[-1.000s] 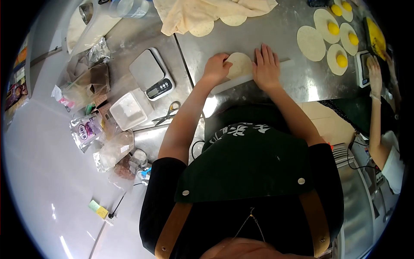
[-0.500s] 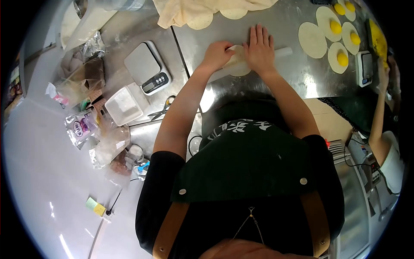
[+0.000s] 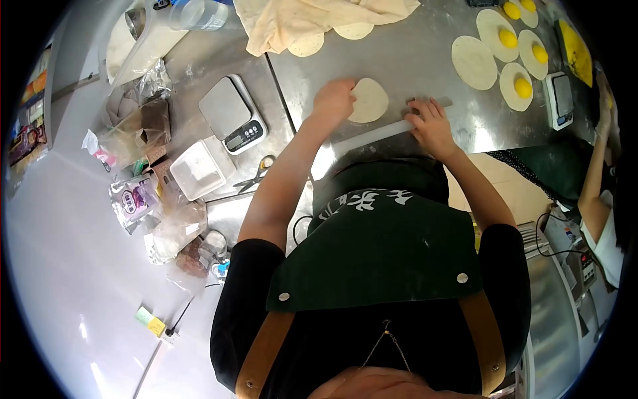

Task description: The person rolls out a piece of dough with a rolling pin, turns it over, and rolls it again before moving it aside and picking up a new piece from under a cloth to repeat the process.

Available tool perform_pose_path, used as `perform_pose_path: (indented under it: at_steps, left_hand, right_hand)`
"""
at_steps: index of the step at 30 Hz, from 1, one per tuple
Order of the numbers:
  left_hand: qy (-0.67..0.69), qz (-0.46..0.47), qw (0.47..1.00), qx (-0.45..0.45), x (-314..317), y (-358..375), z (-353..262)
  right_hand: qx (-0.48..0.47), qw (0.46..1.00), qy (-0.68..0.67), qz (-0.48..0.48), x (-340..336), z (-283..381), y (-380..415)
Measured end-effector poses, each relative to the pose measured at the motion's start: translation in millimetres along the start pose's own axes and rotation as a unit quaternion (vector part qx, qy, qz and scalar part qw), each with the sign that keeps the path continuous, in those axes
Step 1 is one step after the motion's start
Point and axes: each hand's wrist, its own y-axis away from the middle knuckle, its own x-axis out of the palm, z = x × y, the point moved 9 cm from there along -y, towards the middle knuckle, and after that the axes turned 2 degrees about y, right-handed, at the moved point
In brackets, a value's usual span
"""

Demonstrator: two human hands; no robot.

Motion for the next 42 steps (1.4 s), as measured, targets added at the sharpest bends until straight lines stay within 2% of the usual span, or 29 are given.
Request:
perform_pose_path:
  at_steps: [5,8,11,14,18,20,23,27,30,33,36,37,40,42]
  left_hand:
    - [0.015,0.009,0.999,-0.028,11,-8,22]
    - [0.014,0.007,0.999,-0.030,12,-7,30]
    - [0.011,0.011,1.000,-0.023,11,-8,28]
    - [0.054,-0.020,0.998,0.014,13,-12,30]
    - [0.186,-0.032,0.981,0.047,12,-29,34]
    - [0.189,-0.020,0.980,0.052,11,-39,28]
    - [0.145,0.008,0.988,0.049,14,-45,26]
    - [0.076,0.027,0.994,0.078,18,-50,22]
    - [0.007,0.086,0.996,0.024,23,-49,15]
    - [-0.023,0.046,0.998,0.042,20,-42,9]
    - [-0.082,0.020,0.996,0.032,13,-23,-8]
    - [-0.109,-0.009,0.992,0.061,11,-14,-18]
    - [-0.035,0.001,0.995,0.093,-2,16,-38]
    - [0.088,-0.009,0.995,0.042,-8,13,-18]
  right_hand:
    - [-0.030,0.999,0.004,-0.010,-4,4,-39]
    - [-0.007,1.000,0.003,0.014,14,2,-57]
    - [0.092,0.989,0.056,-0.099,16,3,-80]
    - [0.162,0.973,0.101,-0.129,23,2,-70]
    - [0.155,0.976,0.119,-0.094,24,8,-63]
    - [0.174,0.973,0.133,-0.077,18,5,-93]
    - [0.183,0.970,0.109,-0.116,25,3,-85]
    - [0.160,0.974,0.131,-0.092,27,8,-66]
    - [0.173,0.973,0.116,-0.099,22,4,-92]
    - [0.142,0.977,0.082,-0.134,21,6,-90]
    - [0.058,0.992,0.030,-0.104,22,15,-35]
    - [0.032,0.996,0.019,-0.084,21,16,-18]
    - [-0.005,0.999,0.020,-0.024,17,11,8]
    - [-0.009,1.000,0.017,-0.006,11,5,11]
